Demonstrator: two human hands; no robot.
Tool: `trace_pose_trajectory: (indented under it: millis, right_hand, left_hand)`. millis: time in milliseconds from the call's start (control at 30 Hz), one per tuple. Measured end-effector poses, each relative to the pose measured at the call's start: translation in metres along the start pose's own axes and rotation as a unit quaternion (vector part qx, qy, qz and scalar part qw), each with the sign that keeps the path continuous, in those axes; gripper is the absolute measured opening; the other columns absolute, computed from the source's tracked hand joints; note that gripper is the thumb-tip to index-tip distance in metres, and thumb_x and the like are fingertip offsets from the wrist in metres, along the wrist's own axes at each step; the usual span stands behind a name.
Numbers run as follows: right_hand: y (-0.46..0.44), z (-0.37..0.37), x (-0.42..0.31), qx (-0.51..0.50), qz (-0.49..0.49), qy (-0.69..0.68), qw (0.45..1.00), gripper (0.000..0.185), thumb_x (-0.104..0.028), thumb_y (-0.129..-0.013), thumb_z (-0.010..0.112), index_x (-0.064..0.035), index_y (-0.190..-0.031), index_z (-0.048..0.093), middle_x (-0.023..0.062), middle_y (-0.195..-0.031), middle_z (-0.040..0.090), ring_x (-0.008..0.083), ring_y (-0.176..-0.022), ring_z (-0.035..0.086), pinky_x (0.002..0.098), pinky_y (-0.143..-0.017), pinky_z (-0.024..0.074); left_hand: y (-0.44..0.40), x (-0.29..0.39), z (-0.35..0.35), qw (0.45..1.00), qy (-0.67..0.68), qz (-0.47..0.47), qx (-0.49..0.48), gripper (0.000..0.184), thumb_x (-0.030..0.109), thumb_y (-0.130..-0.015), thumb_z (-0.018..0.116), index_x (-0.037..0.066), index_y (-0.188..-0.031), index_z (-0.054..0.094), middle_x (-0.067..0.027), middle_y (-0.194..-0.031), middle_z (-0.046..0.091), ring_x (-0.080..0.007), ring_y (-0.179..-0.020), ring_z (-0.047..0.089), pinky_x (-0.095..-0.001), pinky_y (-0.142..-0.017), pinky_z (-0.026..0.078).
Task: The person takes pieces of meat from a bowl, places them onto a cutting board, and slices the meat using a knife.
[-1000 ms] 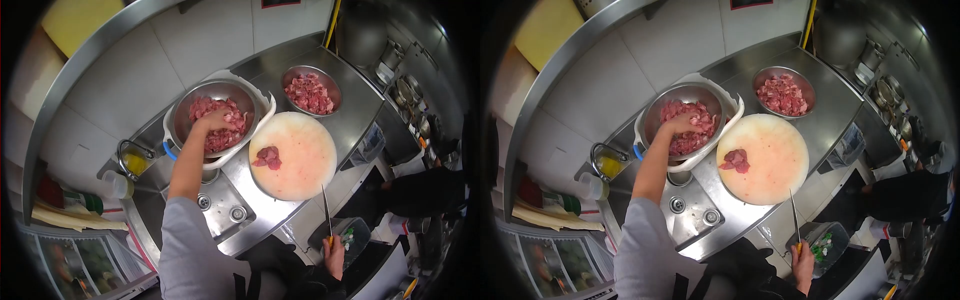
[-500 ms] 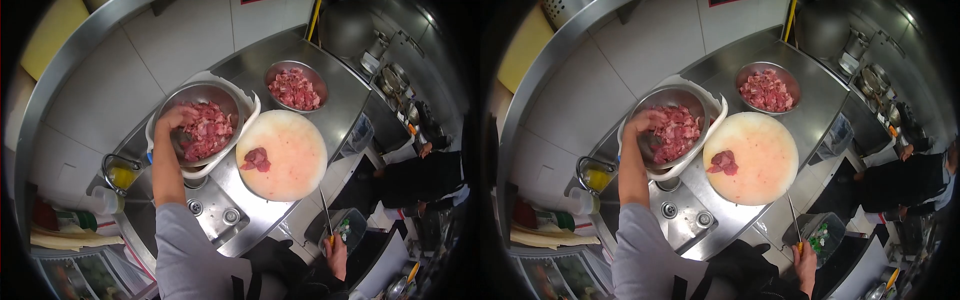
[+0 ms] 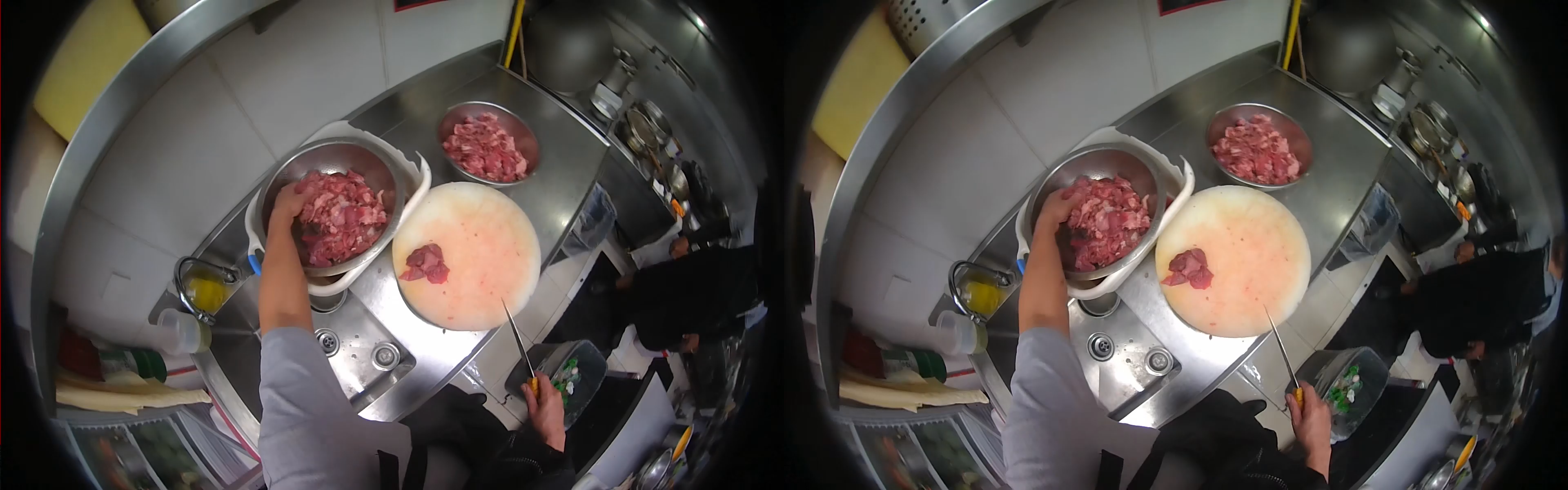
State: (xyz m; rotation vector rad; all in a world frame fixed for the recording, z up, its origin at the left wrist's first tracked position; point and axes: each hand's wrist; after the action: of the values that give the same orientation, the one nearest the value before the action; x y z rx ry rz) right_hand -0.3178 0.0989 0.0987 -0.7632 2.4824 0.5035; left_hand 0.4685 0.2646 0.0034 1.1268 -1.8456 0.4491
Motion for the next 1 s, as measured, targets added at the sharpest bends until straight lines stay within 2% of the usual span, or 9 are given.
trace_pose_trajectory:
  millis: [67,100,133,167,233,400,700,900,1000]
  right_hand:
    - [-0.004,0.000,0.000,-0.005,-0.012,0.004,1.000,0.039,-0.028,-0.100,0.076,-0.0078,-0.132,0.066,0.0252,-0.107,0.075,0.0479,-0.099,0.072,0.0527,-0.084,0.0580]
    - [-0.003,-0.002,0.004,-0.010,-0.021,0.009,1.000,0.040,-0.030,-0.101,0.075,-0.0083,-0.133,0.066,0.0244,-0.110,0.075,0.0475,-0.101,0.072,0.0533,-0.086,0.0583]
    - [-0.005,0.001,0.009,-0.032,-0.011,0.011,0.999,0.041,-0.034,-0.102,0.073,-0.0088,-0.134,0.065,0.0235,-0.113,0.075,0.0471,-0.104,0.072,0.0540,-0.088,0.0582]
    - [-0.008,0.000,0.015,-0.043,0.011,0.010,0.999,0.043,-0.037,-0.103,0.071,-0.0093,-0.135,0.065,0.0226,-0.115,0.075,0.0467,-0.106,0.071,0.0547,-0.090,0.0581]
    - [-0.008,-0.002,0.012,-0.040,-0.005,0.002,0.999,0.045,-0.040,-0.106,0.064,-0.0114,-0.140,0.063,0.0202,-0.123,0.075,0.0441,-0.112,0.071,0.0542,-0.092,0.0573]
    - [0.011,0.008,0.034,0.045,-0.043,-0.013,0.998,0.037,-0.040,-0.108,0.061,-0.0114,-0.131,0.059,0.0181,-0.113,0.075,0.0450,-0.104,0.072,0.0579,-0.086,0.0565]
    - [0.029,0.009,0.055,0.076,-0.037,-0.035,0.996,0.032,-0.040,-0.107,0.062,-0.0130,-0.124,0.055,0.0182,-0.104,0.074,0.0467,-0.097,0.072,0.0601,-0.081,0.0558]
    - [0.030,0.002,0.057,0.060,-0.044,-0.004,0.997,0.032,-0.039,-0.108,0.062,-0.0127,-0.124,0.054,0.0187,-0.102,0.074,0.0475,-0.094,0.072,0.0609,-0.079,0.0555]
    - [0.029,-0.003,0.056,0.039,-0.027,-0.018,0.999,0.035,-0.039,-0.109,0.060,-0.0112,-0.130,0.056,0.0172,-0.112,0.073,0.0447,-0.102,0.071,0.0571,-0.085,0.0561]
  left_hand:
    - [0.017,0.022,-0.006,0.994,0.082,0.068,-0.036,0.048,0.038,-0.095,0.078,0.002,-0.127,0.079,-0.0079,-0.115,0.080,-0.0189,-0.103,0.072,-0.0372,-0.094,0.056]
    - [0.043,0.054,-0.011,0.990,0.050,0.121,-0.052,0.049,0.039,-0.098,0.073,0.002,-0.132,0.077,-0.0093,-0.115,0.080,-0.0206,-0.104,0.072,-0.0373,-0.097,0.055]
    - [0.027,0.025,-0.016,0.994,-0.038,0.101,-0.015,0.059,0.041,-0.098,0.073,0.002,-0.143,0.070,-0.0104,-0.119,0.080,-0.0231,-0.108,0.072,-0.0378,-0.100,0.055]
    - [0.005,-0.017,-0.017,0.982,-0.070,0.174,0.002,0.050,0.039,-0.100,0.072,0.005,-0.136,0.072,-0.0092,-0.106,0.078,-0.0208,-0.090,0.072,-0.0341,-0.082,0.058]
    - [0.018,0.040,0.043,0.974,-0.066,0.217,0.018,0.048,0.039,-0.100,0.072,0.005,-0.135,0.072,-0.0090,-0.105,0.078,-0.0206,-0.090,0.072,-0.0340,-0.081,0.058]
    - [0.137,0.188,0.226,0.945,-0.066,0.314,-0.064,0.045,0.038,-0.101,0.071,0.005,-0.131,0.071,-0.0083,-0.104,0.076,-0.0200,-0.089,0.070,-0.0337,-0.081,0.057]
    - [0.214,0.216,0.303,0.922,-0.096,0.336,-0.167,0.039,0.036,-0.103,0.070,0.005,-0.125,0.070,-0.0070,-0.101,0.073,-0.0189,-0.087,0.067,-0.0331,-0.079,0.055]
    - [0.216,0.215,0.302,0.927,-0.098,0.321,-0.168,0.035,0.035,-0.103,0.069,0.005,-0.121,0.069,-0.0062,-0.099,0.071,-0.0181,-0.086,0.065,-0.0327,-0.078,0.054]
    - [0.212,0.209,0.292,0.934,-0.091,0.308,-0.156,0.034,0.035,-0.104,0.069,0.005,-0.118,0.068,-0.0058,-0.098,0.070,-0.0177,-0.086,0.064,-0.0325,-0.078,0.053]
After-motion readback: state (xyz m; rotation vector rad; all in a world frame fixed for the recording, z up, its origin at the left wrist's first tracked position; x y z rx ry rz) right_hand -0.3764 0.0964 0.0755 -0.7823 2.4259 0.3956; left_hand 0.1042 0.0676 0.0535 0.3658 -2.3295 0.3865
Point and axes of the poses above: each hand's wrist, its own y-axis away from the middle knuckle, its own z-axis out of the palm, x = y × z
